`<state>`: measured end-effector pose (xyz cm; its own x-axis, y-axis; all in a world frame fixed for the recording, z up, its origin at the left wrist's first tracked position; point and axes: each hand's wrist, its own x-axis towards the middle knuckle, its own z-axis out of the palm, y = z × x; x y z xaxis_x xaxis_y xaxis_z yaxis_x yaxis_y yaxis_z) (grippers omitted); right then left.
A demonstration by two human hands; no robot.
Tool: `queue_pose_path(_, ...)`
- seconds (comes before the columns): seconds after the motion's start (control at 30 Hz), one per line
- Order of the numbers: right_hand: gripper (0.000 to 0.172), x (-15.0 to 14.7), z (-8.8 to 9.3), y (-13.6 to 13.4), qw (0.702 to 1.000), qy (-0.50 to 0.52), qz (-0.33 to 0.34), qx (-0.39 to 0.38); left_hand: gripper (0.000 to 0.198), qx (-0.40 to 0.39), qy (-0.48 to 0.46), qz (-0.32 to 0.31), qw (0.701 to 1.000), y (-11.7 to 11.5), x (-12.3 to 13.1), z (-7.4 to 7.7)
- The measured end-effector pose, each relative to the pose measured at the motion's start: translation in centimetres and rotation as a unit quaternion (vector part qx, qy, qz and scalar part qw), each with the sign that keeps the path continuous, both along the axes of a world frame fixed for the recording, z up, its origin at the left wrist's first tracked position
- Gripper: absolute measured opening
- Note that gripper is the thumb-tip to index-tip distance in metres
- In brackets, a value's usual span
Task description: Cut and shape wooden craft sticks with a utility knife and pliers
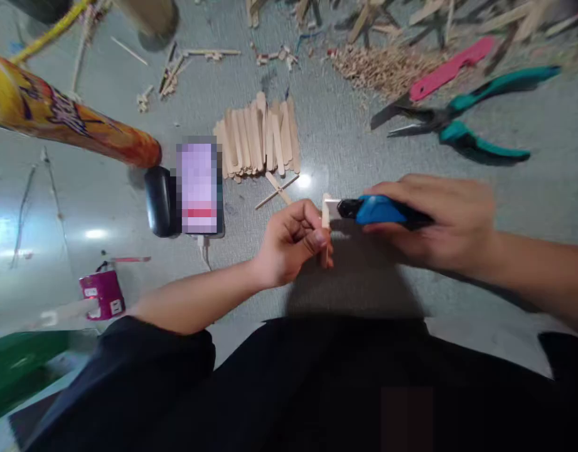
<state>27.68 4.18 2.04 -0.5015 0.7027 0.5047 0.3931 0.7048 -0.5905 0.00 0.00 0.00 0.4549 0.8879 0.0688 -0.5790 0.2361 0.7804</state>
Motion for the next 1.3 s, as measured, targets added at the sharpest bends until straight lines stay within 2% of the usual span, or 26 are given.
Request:
queue_pose_path(0.1, 0.038, 0.3, 0.4, 0.1, 1.000, -0.012, 0.002, -0.016, 0.049, -0.046, 0.042, 0.049, 0.997, 0.3, 0.3, 0.3)
queue_pose_path(0.2, 0.036, 0.6, 0.5, -0.1, 0.999, -0.023, 0.021, -0.034, 0.050, -0.080, 0.055, 0.074, 0.993, 0.5, 0.5, 0.6)
queue_pose_path(0.37, 0.038, 1.1, 0.3, -0.4, 0.995, -0.071, 0.044, -0.048, 0.043, -0.079, 0.044, 0.080, 0.993, 0.4, 0.5, 0.4)
queue_pose_path(0.63, 0.039, 1.1, 0.7, -0.2, 0.992, -0.092, 0.064, -0.061, 0.027, -0.050, 0.013, 0.089, 0.995, 0.5, 0.5, 0.1)
queue_pose_path(1.03, 0.037, 1.3, 0.7, -0.1, 0.992, -0.085, 0.074, -0.058, 0.050, -0.070, 0.066, 0.090, 0.991, 0.6, 0.6, 0.7)
queue_pose_path(1.3, 0.042, 1.8, 1.0, 0.0, 0.985, -0.098, 0.085, -0.112, 0.055, -0.076, 0.075, 0.092, 0.990, 0.5, 0.5, 0.7)
